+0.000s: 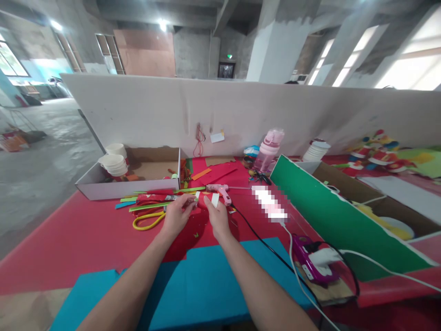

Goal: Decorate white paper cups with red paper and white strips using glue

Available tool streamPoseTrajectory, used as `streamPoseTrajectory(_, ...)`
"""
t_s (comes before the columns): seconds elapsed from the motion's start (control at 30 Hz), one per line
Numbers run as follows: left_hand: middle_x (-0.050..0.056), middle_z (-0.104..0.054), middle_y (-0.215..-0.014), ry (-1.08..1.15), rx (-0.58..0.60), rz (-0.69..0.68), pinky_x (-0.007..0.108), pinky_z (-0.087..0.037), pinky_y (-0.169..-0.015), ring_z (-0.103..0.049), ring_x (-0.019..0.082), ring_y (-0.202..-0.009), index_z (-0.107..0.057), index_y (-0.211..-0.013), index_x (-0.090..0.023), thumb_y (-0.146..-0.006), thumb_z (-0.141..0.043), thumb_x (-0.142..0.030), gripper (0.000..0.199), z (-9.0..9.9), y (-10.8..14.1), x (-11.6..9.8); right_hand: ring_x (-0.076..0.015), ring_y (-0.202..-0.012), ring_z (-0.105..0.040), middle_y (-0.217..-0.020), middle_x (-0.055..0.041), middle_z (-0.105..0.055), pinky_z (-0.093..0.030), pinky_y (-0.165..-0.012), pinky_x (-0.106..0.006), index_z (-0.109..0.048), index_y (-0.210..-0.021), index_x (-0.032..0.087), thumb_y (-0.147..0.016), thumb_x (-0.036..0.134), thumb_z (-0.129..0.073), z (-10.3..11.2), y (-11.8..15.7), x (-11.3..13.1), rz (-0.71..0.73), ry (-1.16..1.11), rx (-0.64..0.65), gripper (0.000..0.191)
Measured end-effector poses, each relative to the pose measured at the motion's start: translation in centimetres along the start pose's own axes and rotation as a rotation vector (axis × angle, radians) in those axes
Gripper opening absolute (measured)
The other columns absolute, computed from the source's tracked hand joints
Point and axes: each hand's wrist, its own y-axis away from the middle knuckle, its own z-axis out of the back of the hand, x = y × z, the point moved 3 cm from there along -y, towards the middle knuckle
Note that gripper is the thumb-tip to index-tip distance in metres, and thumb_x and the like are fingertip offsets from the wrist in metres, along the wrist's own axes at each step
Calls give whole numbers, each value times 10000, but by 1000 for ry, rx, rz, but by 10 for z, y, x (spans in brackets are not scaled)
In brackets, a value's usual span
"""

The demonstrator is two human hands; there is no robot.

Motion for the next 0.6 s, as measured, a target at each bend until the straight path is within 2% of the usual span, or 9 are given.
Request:
streamPoseTrajectory(0.1, 24, -683, -749, -187, 18, -117, 261, -443, -734, -595, 178, -705, -719, -861, -247, -749, -660, -170, 148, 3, 1, -1, -205, -689, -607, -718, -52, -675, -466, -639, -290, -642, -761, 148, -800, 513, -569, 1, 1, 2, 60, 102, 11, 375)
streamPoseTrajectory(0.27, 17, -678, -744, -312, 38, -167, 253, -424, -714, -591, 172, -689, -718, -874, -254, -805, -591, -166, 169, 1, 2, 0, -227, -757, -637, -797, -89, -702, -480, -699, -317, -640, -839, 148, -828, 483, -545, 2, 3, 7, 154, 205, -6, 348)
streamPoseTrajectory(0.47, 12, -651, -669, -166, 9, -66, 254, -432, -678, -589, 176, -649, -707, -823, -233, -763, -602, -130, 159, -4, 2, 11, -227, -769, -647, -834, -96, -707, -494, -704, -320, -614, -886, 161, -833, 456, -546, 2, 6, 8, 171, 189, -37, 307)
streamPoseTrajectory(0.6, 35, -642, -754, -99, 69, -61, 263, -441, -713, -580, 191, -748, -672, -611, -212, -656, -651, -70, 150, -14, 3, 10, -242, -777, -653, -839, -110, -707, -497, -702, -333, -609, -862, 164, -833, 466, -541, 4, 5, 9, 179, 203, -57, 310)
